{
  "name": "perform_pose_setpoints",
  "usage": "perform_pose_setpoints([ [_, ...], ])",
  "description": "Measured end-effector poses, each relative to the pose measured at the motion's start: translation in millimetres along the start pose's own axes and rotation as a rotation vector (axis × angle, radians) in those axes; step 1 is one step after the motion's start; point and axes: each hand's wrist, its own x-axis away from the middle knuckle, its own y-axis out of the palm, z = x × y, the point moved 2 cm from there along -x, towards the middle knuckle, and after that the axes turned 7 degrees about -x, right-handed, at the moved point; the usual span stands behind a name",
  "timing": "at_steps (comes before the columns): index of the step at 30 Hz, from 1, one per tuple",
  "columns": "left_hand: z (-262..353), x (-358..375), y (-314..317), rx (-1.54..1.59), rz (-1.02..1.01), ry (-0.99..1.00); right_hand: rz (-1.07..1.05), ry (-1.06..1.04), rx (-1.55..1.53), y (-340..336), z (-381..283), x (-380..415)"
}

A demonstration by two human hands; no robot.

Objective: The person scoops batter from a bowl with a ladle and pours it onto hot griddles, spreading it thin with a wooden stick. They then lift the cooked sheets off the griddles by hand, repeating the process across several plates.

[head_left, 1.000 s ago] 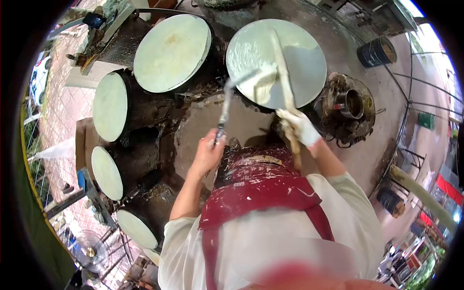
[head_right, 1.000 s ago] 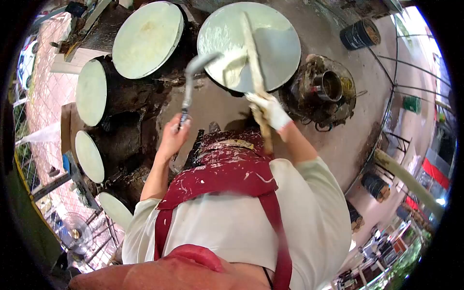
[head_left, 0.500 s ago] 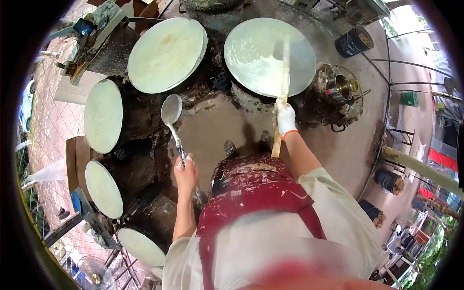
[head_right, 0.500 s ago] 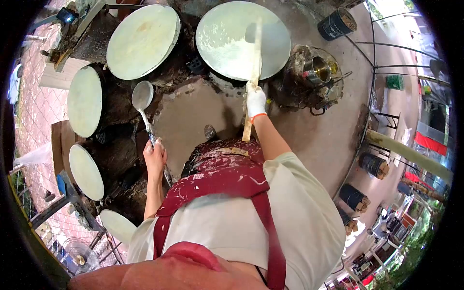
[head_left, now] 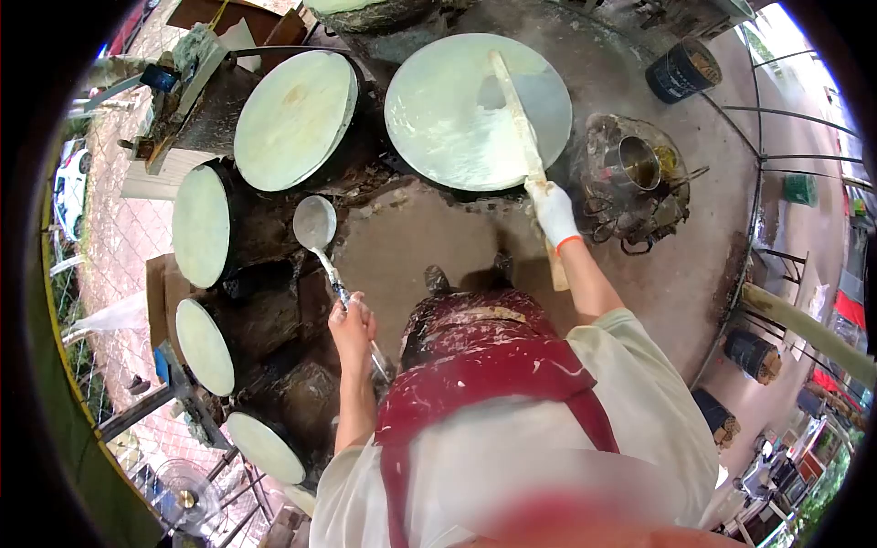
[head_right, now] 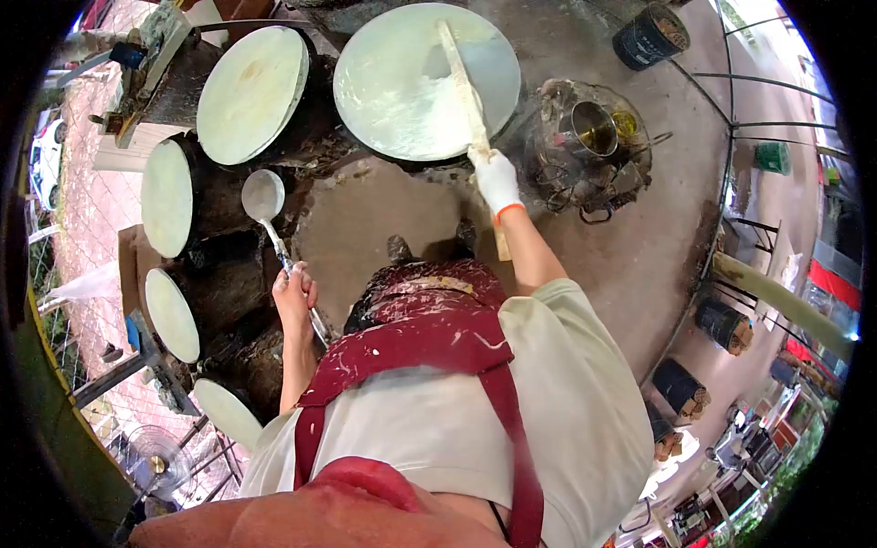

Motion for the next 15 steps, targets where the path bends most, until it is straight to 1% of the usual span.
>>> perform_pose_setpoints([
  [1,4.2,5.8,8.8,0.000,0.011,-0.018,-0.118,0.086,-0.135,-1.5,-13.7,12.5],
  [2,7.0,9.7,17.8,0.004,0.022,-0.035,-0.202,0.146,-0.084,0.6,-18.1,23.7],
  [3,7.8,13.8,23.8,0.001,0.022,-0.037,-0.185,-0.201,0.285,7.6,21.9,13.6],
  [5,7.5,21.3,34.5,0.001,0.024,-0.038,-0.175,-0.212,0.545,-11.2,21.9,22.3],
  [7,11.1,29.3,45.6,-0.007,0.047,-0.043,-0.016,-0.218,0.479,-42.8,24.9,-3.3],
  [8,10.9,31.4,48.8,-0.014,0.050,-0.042,0.005,-0.249,0.468,-58.1,22.7,-20.4],
  [9,10.5,33.5,52.4,-0.025,0.049,-0.042,0.077,-0.274,0.469,-68.2,17.4,-35.7],
  [11,8.5,32.6,60.6,-0.028,0.042,-0.046,0.111,-0.341,0.417,-76.2,28.6,-75.5],
  [13,12.6,30.2,67.8,-0.040,0.031,-0.046,-0.034,-0.230,0.058,-73.4,18.2,-66.4],
  [14,15.3,29.7,73.9,-0.044,0.026,-0.044,-0.117,-0.216,-0.014,-73.9,11.3,-49.0],
  [15,17.3,29.5,77.6,-0.045,0.023,-0.046,-0.212,-0.276,0.091,-67.7,20.5,-34.6],
])
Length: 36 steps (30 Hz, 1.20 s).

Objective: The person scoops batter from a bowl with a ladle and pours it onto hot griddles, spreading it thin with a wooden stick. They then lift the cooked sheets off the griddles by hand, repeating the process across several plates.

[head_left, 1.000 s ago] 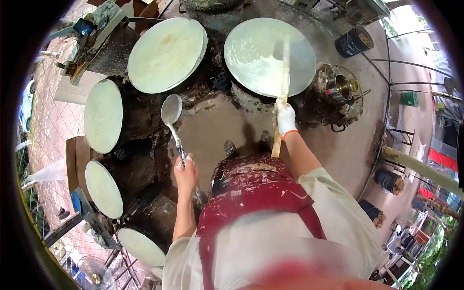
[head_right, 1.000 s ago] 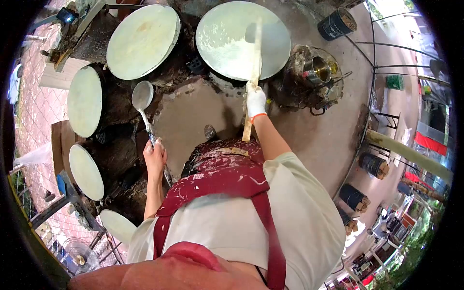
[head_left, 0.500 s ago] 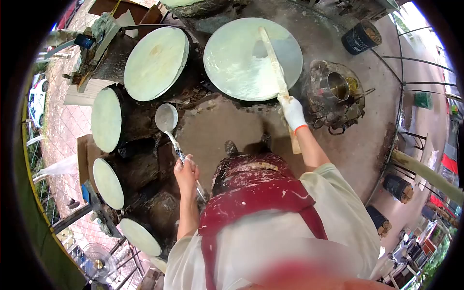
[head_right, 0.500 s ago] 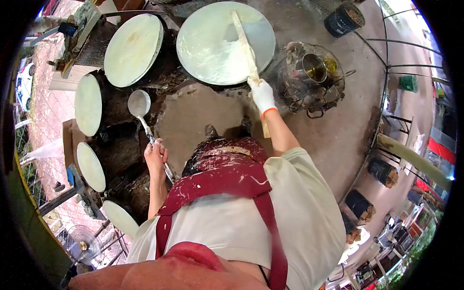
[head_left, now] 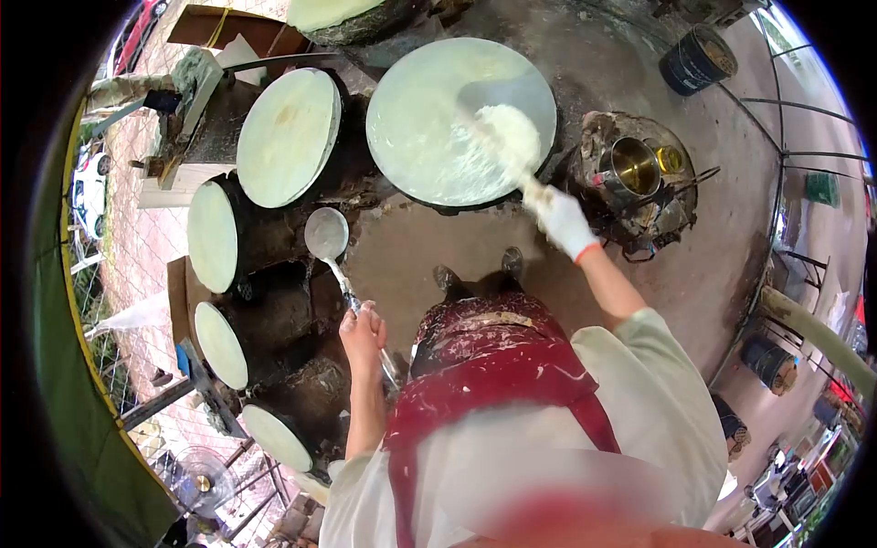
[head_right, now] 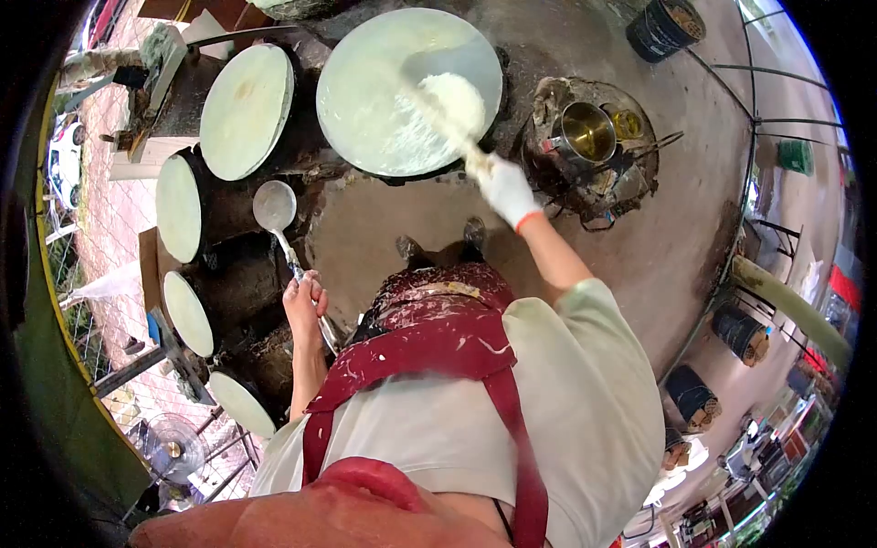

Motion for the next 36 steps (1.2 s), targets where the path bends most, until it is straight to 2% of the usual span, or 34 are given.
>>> perform_pose_setpoints([
  [2,3.3,-1.4,4.2,-0.016,0.003,-0.011,-0.087,-0.035,0.422,8.4,18.8,22.6],
  [3,3.0,-2.1,5.4,-0.014,0.012,-0.011,-0.106,0.059,0.462,4.9,34.7,21.2],
  [4,2.0,-1.7,5.9,-0.012,0.022,-0.014,-0.036,0.094,0.436,-7.4,28.1,16.4],
  [6,-0.1,-1.7,6.2,-0.013,0.054,-0.049,0.106,0.045,0.396,-29.7,36.1,-16.8],
  [10,-10.6,2.0,-1.9,0.021,0.102,-0.087,0.195,-0.012,0.523,-66.5,15.5,-114.0],
  [12,-14.6,5.3,-5.0,0.035,0.137,-0.099,0.164,0.061,0.594,-80.6,-8.2,-163.9],
  [15,-9.9,10.1,-2.4,0.035,0.120,-0.096,0.240,0.112,0.661,-79.1,-46.1,-212.5],
  [18,-7.2,6.6,-2.4,0.038,0.099,-0.091,0.177,-0.101,0.382,-55.1,-100.0,-170.0],
  [20,-3.3,8.6,0.0,0.038,0.092,-0.067,0.223,-0.464,0.174,-24.3,-58.8,-142.8],
  [22,0.2,6.2,1.1,0.025,0.072,-0.039,0.211,-0.389,0.109,-27.4,-58.3,-70.6],
  [24,5.0,3.5,2.8,0.021,0.044,-0.019,0.359,-0.317,-0.293,-23.3,-23.5,-25.6],
  [26,11.9,0.4,11.8,0.018,0.016,0.002,0.452,-0.063,-0.762,-0.2,60.2,-11.6],
  [27,14.0,-2.5,16.8,0.027,-0.005,0.016,0.248,0.264,-0.982,1.0,54.0,9.0],
  [28,15.4,-4.5,20.5,0.034,-0.024,0.026,0.227,0.320,-0.918,4.3,32.5,21.9],
  [30,16.6,-10.8,28.2,0.029,-0.074,0.021,0.034,0.267,-0.928,5.9,28.0,23.1],
  [31,21.6,-9.5,32.6,0.020,-0.087,0.026,0.001,0.288,-0.966,-5.9,3.7,29.1],
  [32,25.9,-6.4,34.8,0.009,-0.099,0.031,0.085,0.149,-0.820,-6.5,20.8,18.1],
  [34,29.9,1.5,37.1,0.014,-0.093,0.041,0.191,0.186,-0.896,-25.3,42.1,6.6],
  [35,29.8,5.9,37.2,0.019,-0.086,0.043,0.161,0.298,-0.944,-29.3,56.1,6.6],
  [36,29.7,8.1,37.3,0.021,-0.082,0.044,0.114,0.276,-0.917,-25.9,46.7,10.5],
])
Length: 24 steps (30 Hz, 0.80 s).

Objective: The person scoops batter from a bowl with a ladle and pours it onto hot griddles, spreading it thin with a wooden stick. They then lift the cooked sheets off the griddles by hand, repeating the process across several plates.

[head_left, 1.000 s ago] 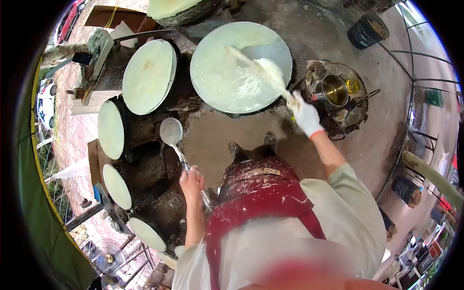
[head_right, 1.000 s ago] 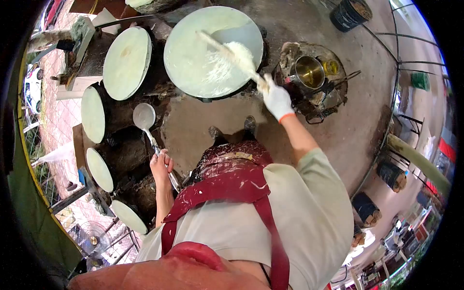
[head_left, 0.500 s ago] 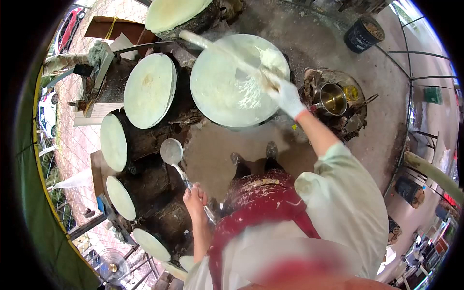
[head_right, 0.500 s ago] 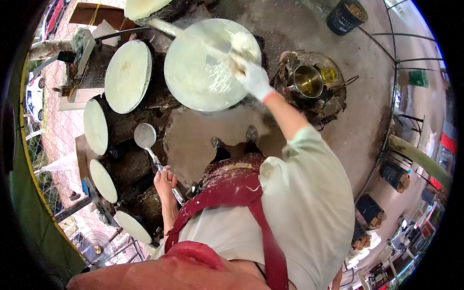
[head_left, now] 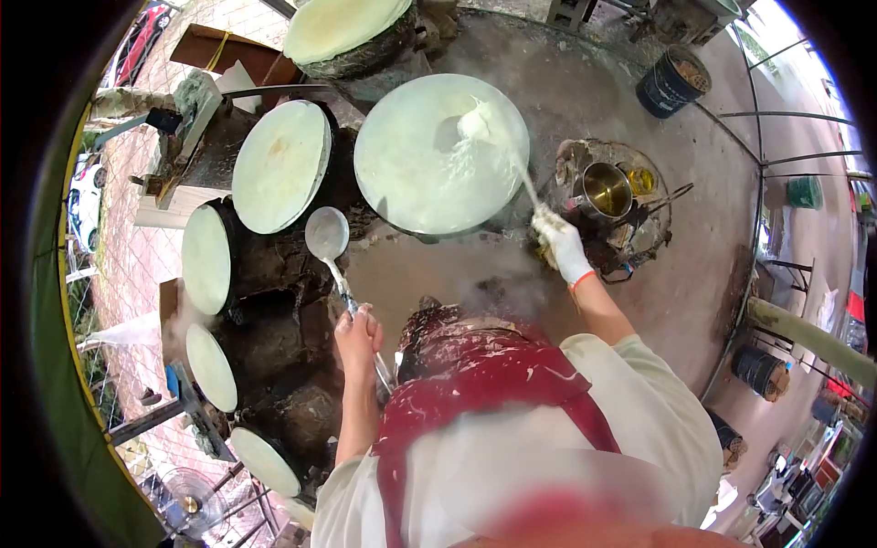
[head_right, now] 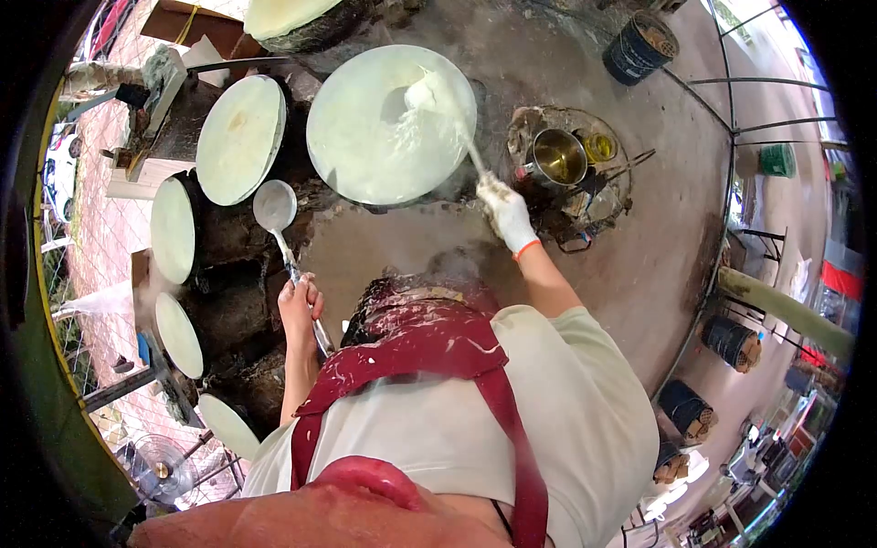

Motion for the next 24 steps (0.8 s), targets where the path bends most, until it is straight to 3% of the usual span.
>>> perform_pose_setpoints([
  [4,-8.8,-3.9,-1.2,-0.031,-0.001,-0.014,-0.137,0.129,0.148,30.8,-14.9,14.1],
  [6,-1.6,-14.1,3.1,-0.044,-0.037,-0.006,-0.190,-0.012,0.222,29.0,-20.9,-4.2],
  [7,5.8,-18.9,7.9,-0.066,-0.041,0.002,-0.234,-0.305,0.404,26.6,-33.6,-16.3],
  [8,11.1,-28.6,11.7,-0.086,-0.070,0.032,-0.171,-0.225,0.223,21.1,-36.7,-24.9],
  [13,43.4,-106.2,45.5,-0.017,-0.264,0.129,-0.210,-0.084,0.442,32.6,-31.5,-24.6],
  [15,61.6,-145.0,71.7,-0.043,-0.337,0.135,-0.201,-0.163,0.548,22.2,-18.7,-6.5],
  [17,74.0,-179.9,102.0,-0.036,-0.426,0.127,-0.147,-0.183,0.677,36.2,-30.1,37.0],
  [20,74.0,-210.0,134.3,0.036,-0.562,0.007,0.115,-0.312,0.706,37.9,-9.4,78.8],
  [21,69.1,-213.2,140.2,0.054,-0.597,-0.049,0.233,-0.433,0.462,32.4,24.8,73.9],
  [22,62.2,-210.5,142.0,0.068,-0.607,-0.101,0.304,-0.313,0.156,28.3,64.3,61.6],
  [24,51.2,-199.5,140.4,0.086,-0.624,-0.196,0.219,-0.217,0.233,70.9,82.0,67.4],
])
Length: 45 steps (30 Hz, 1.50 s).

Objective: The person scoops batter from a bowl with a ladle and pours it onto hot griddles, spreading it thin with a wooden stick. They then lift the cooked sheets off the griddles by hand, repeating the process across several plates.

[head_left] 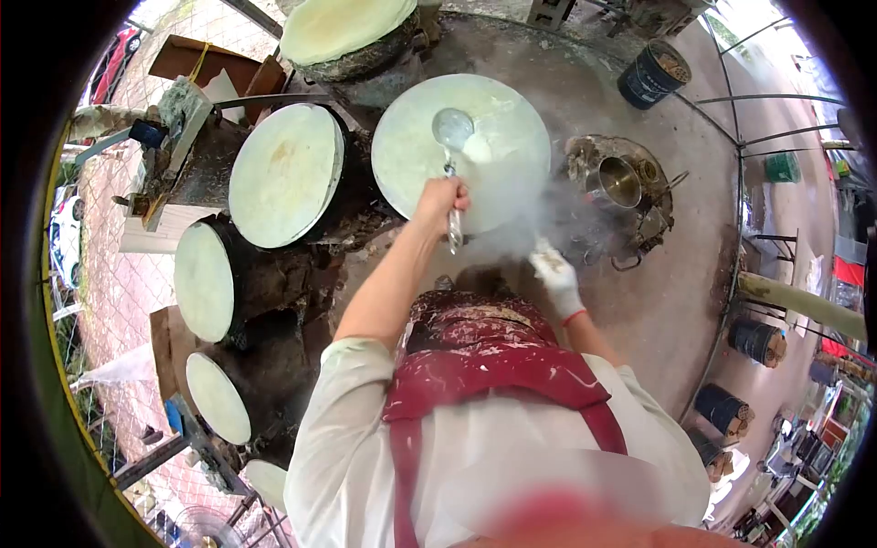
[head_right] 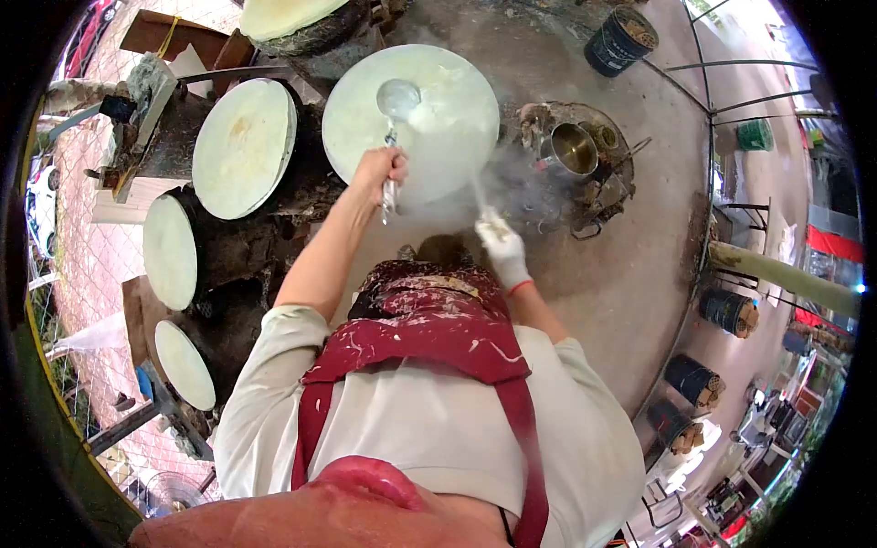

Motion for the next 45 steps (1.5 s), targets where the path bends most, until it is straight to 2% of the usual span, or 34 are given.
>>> perform_pose_setpoints([
  [2,-10.2,18.1,5.3,0.123,0.000,-0.098,-0.095,0.101,-0.094,40.2,7.5,-4.2],
  [4,-15.0,34.7,8.8,0.238,0.020,-0.147,-0.127,0.283,-0.150,51.8,-19.1,-9.4],
  [6,-14.2,45.0,9.0,0.346,0.060,-0.144,-0.129,-0.073,-0.104,40.4,-36.6,-24.8],
  [7,-16.8,43.2,4.9,0.295,-0.004,-0.122,-0.153,-0.124,-0.085,31.7,-28.0,-35.3],
  [8,-18.7,43.4,6.4,0.337,0.022,-0.140,-0.176,-0.176,-0.068,22.6,-18.6,-45.5],
  [10,-20.2,42.4,11.3,0.434,0.093,-0.160,-0.233,0.222,-0.150,30.9,-34.5,-22.8],
  [11,-18.3,44.6,8.3,0.523,0.070,-0.144,-0.220,0.175,-0.044,45.7,-27.1,-18.4],
  [14,-27.2,50.8,14.7,0.768,-0.036,-0.127,-0.331,0.474,-0.171,67.7,-56.0,11.6],
  [15,-11.6,93.8,12.1,0.567,0.074,-0.085,-0.351,0.475,-0.199,64.1,-67.9,12.4],
  [16,-7.9,123.4,-8.4,0.366,-0.018,0.069,-0.304,0.304,-0.188,52.6,-74.6,6.6],
  [17,-25.6,121.4,-38.6,0.348,-0.112,0.309,-0.256,0.135,-0.181,39.2,-81.6,-1.7],
  [18,-47.0,116.7,-62.7,0.655,-0.218,0.230,-0.198,0.122,-0.190,20.5,-79.2,-15.4],
  [19,-49.7,141.8,-62.6,0.965,-0.649,0.098,-0.141,0.109,-0.199,1.9,-76.8,-29.0],
  [20,-50.6,158.7,-56.0,0.842,-0.472,0.131,-0.111,0.014,-0.262,-22.4,-36.4,-60.1],
  [22,-40.2,190.4,-42.4,0.595,-0.124,0.188,-0.241,-0.233,0.248,-29.2,-29.9,-54.9],
  [23,-30.3,200.2,-39.3,0.728,-0.169,0.176,-0.294,-0.262,0.450,-14.4,-54.3,-27.4],
  [24,-26.5,208.5,-40.6,0.860,-0.212,0.162,-0.454,-0.262,0.567,-9.6,-48.1,-23.0],
  [25,-29.0,214.5,-45.7,1.022,-0.431,0.180,-0.505,-0.229,0.610,-12.8,-47.0,-17.8],
  [26,-33.4,223.2,-52.0,1.039,-0.446,0.214,-0.560,-0.205,0.651,-13.8,-49.2,-15.3],
  [28,-44.3,250.2,-65.6,1.067,-0.472,0.304,-0.338,-0.153,0.435,-8.5,-82.1,-5.0],
  [29,-52.7,263.1,-78.0,1.117,-0.451,0.341,-0.146,-0.291,0.455,-18.6,-54.7,-22.7],
  [30,-60.6,277.5,-91.5,1.084,-0.321,0.363,-0.131,-0.320,0.399,-18.0,-39.2,-24.1],
  [32,-68.0,299.9,-123.2,1.007,-0.079,0.397,-0.415,-0.306,0.759,11.3,-58.7,3.3],
  [33,-67.1,310.0,-139.8,1.032,-0.118,0.416,-0.567,-0.389,0.994,33.3,-79.5,17.9],
  [36,-70.1,339.0,-194.1,1.049,0.065,0.478,-0.371,-0.462,1.100,94.1,-82.7,14.6],
  [37,-72.8,346.3,-215.7,1.016,0.073,0.512,-0.292,-0.530,0.921,119.1,-78.3,3.3],
  [38,-74.1,351.8,-235.4,1.100,-0.017,0.579,-0.200,-0.485,1.129,129.2,-79.5,-4.5],
  [41,-74.2,371.2,-295.0,1.049,0.025,0.615,-0.141,-0.646,1.333,172.7,-69.5,-2.2],
  [45,-75.3,388.5,-367.6,0.996,0.138,0.609,-0.244,-0.706,1.308,227.5,-59.7,46.5],
])
